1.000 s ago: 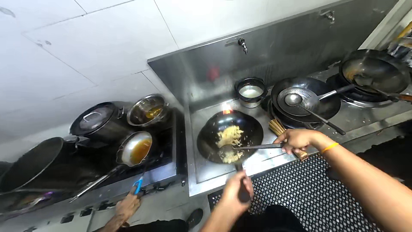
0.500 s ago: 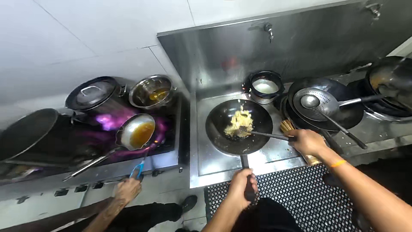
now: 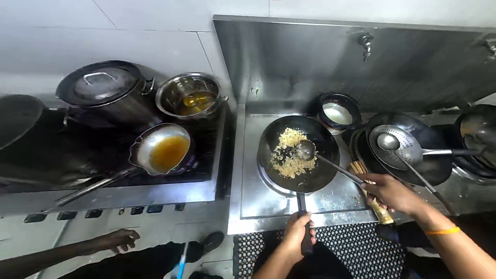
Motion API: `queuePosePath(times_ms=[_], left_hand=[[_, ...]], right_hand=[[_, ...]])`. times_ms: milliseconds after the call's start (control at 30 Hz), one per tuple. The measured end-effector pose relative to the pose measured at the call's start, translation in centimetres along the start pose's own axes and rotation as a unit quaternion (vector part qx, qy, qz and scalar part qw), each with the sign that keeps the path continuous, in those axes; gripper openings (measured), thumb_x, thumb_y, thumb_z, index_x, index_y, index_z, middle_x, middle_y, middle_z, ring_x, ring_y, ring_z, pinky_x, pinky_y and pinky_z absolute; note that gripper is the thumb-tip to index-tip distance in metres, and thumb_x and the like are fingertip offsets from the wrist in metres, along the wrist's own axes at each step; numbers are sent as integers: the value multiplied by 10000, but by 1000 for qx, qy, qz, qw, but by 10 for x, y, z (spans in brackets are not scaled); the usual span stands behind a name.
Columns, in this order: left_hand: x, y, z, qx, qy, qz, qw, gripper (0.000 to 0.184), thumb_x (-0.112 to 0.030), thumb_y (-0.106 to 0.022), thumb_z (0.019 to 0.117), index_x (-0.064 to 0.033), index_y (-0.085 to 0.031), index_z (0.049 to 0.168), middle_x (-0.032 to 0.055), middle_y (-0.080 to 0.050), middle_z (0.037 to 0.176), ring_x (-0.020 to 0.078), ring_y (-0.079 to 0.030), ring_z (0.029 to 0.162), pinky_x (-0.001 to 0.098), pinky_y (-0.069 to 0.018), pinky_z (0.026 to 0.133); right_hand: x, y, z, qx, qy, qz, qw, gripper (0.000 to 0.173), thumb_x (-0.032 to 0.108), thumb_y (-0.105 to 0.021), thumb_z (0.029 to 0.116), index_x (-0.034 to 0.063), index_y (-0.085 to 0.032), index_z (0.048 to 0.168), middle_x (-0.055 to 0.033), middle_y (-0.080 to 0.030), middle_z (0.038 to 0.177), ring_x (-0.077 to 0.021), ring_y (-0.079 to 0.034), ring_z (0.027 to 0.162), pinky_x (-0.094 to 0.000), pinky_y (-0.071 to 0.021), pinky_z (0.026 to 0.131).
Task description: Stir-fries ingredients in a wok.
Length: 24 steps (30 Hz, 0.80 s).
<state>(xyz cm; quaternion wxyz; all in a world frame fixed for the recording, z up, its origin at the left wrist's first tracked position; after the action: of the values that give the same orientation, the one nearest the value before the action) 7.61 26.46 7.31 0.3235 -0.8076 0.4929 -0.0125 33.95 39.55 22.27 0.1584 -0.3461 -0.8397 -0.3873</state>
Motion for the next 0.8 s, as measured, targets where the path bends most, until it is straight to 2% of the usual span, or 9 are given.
queuePosePath(times_ms=[67, 233, 300, 400, 500, 567, 667, 733, 800], left_hand=[[-1, 0, 2, 8, 2, 12, 1000, 341, -272, -591, 1052, -72, -497, 1312, 126, -633, 849, 206, -626, 565, 326, -566, 483], [-5, 1, 3, 20, 19, 28, 999, 352, -284, -595, 1051, -83, -485, 1319, 116, -624, 816, 209, -628, 564, 338, -571, 486], [-4, 4, 6, 20, 26, 30, 999, 345, -275, -592, 1049, -86, -483, 1317, 116, -619, 816, 211, -626, 560, 341, -572, 483], [-4, 5, 7, 23, 31, 38, 999, 352, -282, -598, 1047, -87, -480, 1315, 116, -617, 807, 216, -628, 561, 348, -575, 487], [-6, 7, 7, 27, 29, 42, 998, 340, -282, -594, 1048, -84, -485, 1302, 115, -620, 799, 214, -627, 560, 346, -573, 492], [-5, 7, 8, 29, 32, 43, 998, 329, -280, -588, 1051, -83, -487, 1294, 118, -620, 791, 215, -626, 555, 345, -571, 487], [-5, 8, 9, 30, 32, 43, 998, 323, -284, -585, 1054, -83, -490, 1288, 117, -618, 788, 216, -626, 555, 344, -568, 483], [-5, 9, 9, 29, 32, 39, 998, 329, -285, -588, 1052, -87, -489, 1295, 116, -617, 784, 215, -625, 553, 340, -565, 479], [-4, 10, 9, 23, 37, 42, 998, 330, -291, -584, 1053, -97, -489, 1302, 112, -617, 784, 213, -626, 558, 337, -563, 484]], right_hand=[[-15, -23, 1, 15, -6, 66, 998, 436, 384, -549, 1055, 353, -538, 1490, -81, -668, 795, -176, -539, 488, -328, -471, 427], [-26, -56, -17, 73, -16, 117, 990, 417, 343, -597, 1036, 340, -591, 1453, -86, -659, 772, -167, -495, 450, -316, -432, 391], [-42, -53, -5, 36, -21, 81, 996, 403, 368, -606, 1029, 358, -610, 1432, -79, -681, 775, -182, -534, 466, -336, -459, 409], [-54, -49, 12, -78, -7, 28, 997, 408, 402, -575, 1032, 371, -598, 1439, -44, -710, 827, -190, -614, 530, -387, -542, 470], [-56, -59, 11, -154, 19, 53, 986, 441, 373, -566, 1042, 310, -568, 1478, -32, -712, 840, -176, -619, 542, -382, -558, 487], [-62, -69, 5, -125, -11, 64, 990, 458, 372, -554, 1046, 308, -541, 1499, -43, -688, 805, -175, -596, 514, -379, -545, 469], [-49, -75, -19, -23, -53, 132, 990, 420, 394, -560, 1047, 340, -575, 1463, -78, -620, 695, -184, -512, 440, -347, -460, 394], [-42, -83, -20, 18, -49, 152, 987, 413, 395, -558, 1046, 354, -579, 1457, -77, -608, 697, -177, -493, 435, -335, -443, 387], [-46, -89, 3, 17, -39, 107, 993, 415, 429, -534, 1052, 358, -569, 1460, -69, -624, 726, -181, -519, 465, -347, -467, 420]])
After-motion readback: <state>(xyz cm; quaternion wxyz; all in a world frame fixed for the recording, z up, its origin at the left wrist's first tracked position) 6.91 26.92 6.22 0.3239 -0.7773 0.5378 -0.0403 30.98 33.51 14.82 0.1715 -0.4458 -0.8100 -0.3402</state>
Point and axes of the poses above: each hand's wrist, its own z-axis towards the middle knuckle, its own y-axis out of the back of the hand, x = y × z, the point moved 10 cm from there along z, towards the middle knuckle
